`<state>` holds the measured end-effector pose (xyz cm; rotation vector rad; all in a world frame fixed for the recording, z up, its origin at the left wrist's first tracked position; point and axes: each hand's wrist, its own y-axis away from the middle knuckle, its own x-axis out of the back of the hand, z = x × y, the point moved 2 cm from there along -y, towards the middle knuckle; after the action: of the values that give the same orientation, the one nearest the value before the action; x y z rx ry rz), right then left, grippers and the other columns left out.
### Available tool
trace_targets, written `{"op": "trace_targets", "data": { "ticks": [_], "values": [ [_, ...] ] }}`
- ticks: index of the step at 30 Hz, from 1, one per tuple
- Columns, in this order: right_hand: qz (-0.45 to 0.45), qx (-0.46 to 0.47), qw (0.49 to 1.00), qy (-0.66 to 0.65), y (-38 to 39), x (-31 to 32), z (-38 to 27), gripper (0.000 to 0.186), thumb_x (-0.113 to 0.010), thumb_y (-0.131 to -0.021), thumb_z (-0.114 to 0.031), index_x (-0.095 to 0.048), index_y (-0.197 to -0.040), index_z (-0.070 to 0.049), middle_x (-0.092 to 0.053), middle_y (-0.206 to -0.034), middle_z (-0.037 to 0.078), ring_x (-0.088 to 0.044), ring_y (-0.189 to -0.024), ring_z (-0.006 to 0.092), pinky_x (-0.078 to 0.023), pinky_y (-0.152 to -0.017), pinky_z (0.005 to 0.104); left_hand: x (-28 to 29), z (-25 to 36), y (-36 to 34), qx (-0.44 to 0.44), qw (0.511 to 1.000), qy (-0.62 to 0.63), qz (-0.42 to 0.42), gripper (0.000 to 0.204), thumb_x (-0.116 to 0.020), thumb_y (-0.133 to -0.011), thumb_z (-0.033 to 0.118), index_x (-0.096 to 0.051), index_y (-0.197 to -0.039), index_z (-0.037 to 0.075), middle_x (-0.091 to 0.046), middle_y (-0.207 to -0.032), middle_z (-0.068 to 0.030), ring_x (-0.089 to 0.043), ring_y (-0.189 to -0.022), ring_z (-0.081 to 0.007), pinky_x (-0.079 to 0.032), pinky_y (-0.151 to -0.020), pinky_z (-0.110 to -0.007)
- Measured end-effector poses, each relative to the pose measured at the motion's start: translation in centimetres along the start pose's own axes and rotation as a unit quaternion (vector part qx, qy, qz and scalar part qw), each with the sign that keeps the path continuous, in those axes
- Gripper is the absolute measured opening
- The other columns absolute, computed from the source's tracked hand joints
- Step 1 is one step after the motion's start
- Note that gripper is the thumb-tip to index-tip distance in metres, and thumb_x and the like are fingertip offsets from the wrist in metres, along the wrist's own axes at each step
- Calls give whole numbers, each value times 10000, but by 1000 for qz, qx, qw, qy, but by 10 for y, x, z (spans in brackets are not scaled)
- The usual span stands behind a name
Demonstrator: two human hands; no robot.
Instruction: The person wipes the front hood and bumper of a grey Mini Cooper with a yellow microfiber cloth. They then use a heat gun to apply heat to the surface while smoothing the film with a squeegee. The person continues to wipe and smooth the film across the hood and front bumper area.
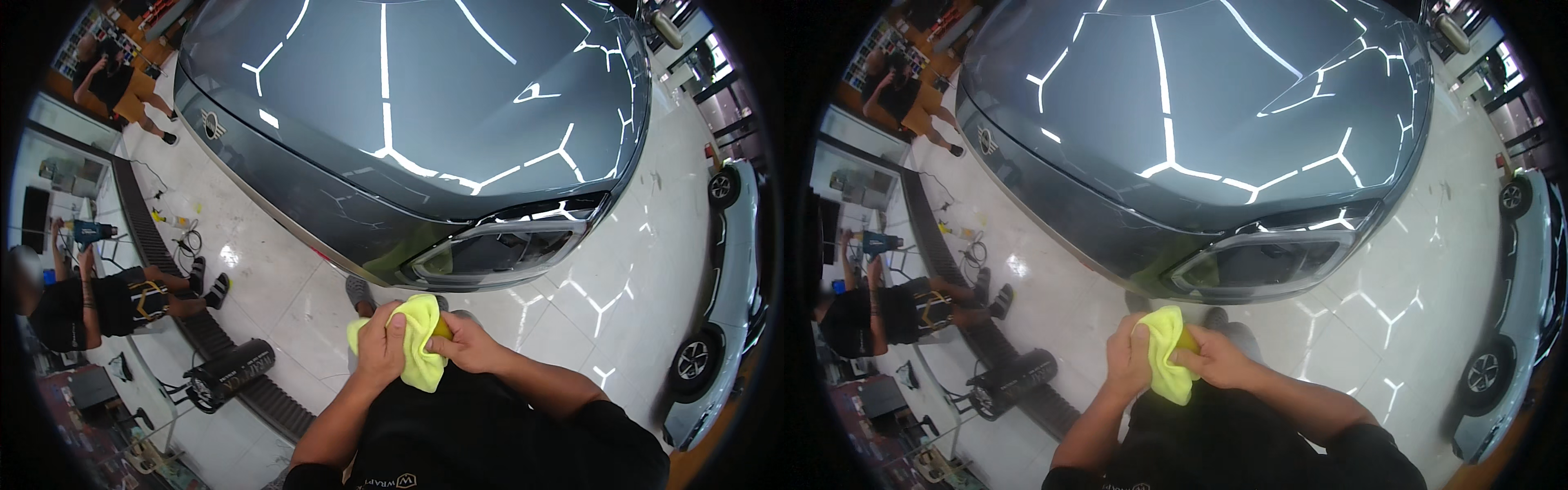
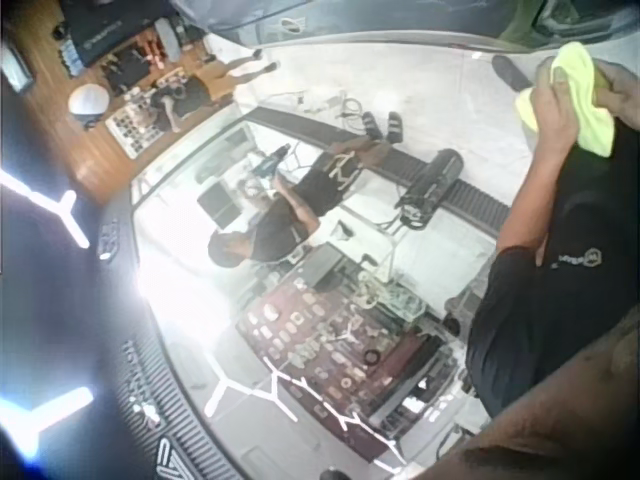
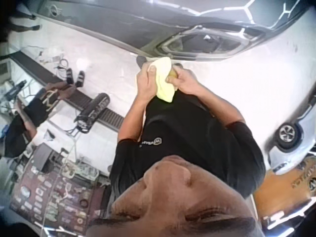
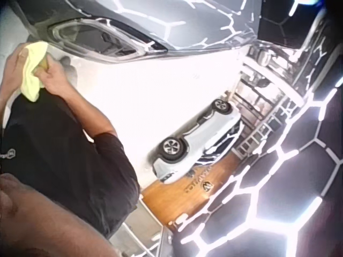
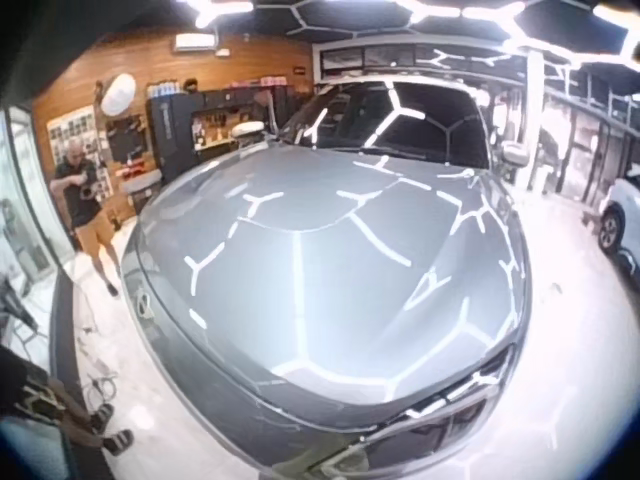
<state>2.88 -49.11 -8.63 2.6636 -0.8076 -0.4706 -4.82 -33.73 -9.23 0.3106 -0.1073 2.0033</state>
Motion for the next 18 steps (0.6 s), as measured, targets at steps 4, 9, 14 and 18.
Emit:
{"op": "trace_targets", "data": {
  "ticks": [4, 9, 14, 18],
  "values": [
    [-73, 61, 962, 257, -8, 22, -5, 245, -571, -944, -167, -568, -1144, -26, -632, -927, 37, -585, -875, 127, -482, -783, 308, 35, 19, -2, -50, 990, -126, -31, 164, -574, -926, 135, -612, -967, -18, -614, -832, -166, -619, -777, -284, -485, -697, -334],
    [142, 44, 987, 58, -3, 64, 3, 320, -584, -932, -177, -542, -1193, 2, -648, -1001, 83, -601, -900, 132, -482, -810, 299, 89, 21, -45, -112, 968, -168, 147, 158, -635, -891, 136, -576, -898, -11, -593, -828, -112, -581, -765, -208, -464, -718, -304],
    [240, 41, 969, 37, -8, 55, -11, 312, -585, -929, -172, -549, -1183, 6, -648, -987, 86, -600, -896, 143, -481, -811, 298, 115, 21, -135, -45, 957, -133, 256, 170, -630, -894, 120, -561, -921, -33, -578, -874, -92, -547, -804, -167, -450, -743, -305],
    [242, 33, 968, 59, -20, 24, -13, 294, -583, -926, -168, -561, -1158, 11, -648, -971, 107, -614, -887, 170, -481, -804, 302, 103, 3, -203, -223, 912, -273, 212, 144, -606, -891, 100, -608, -968, -22, -577, -930, -147, -569, -875, -296, -452, -806, -361]
  ]
}}
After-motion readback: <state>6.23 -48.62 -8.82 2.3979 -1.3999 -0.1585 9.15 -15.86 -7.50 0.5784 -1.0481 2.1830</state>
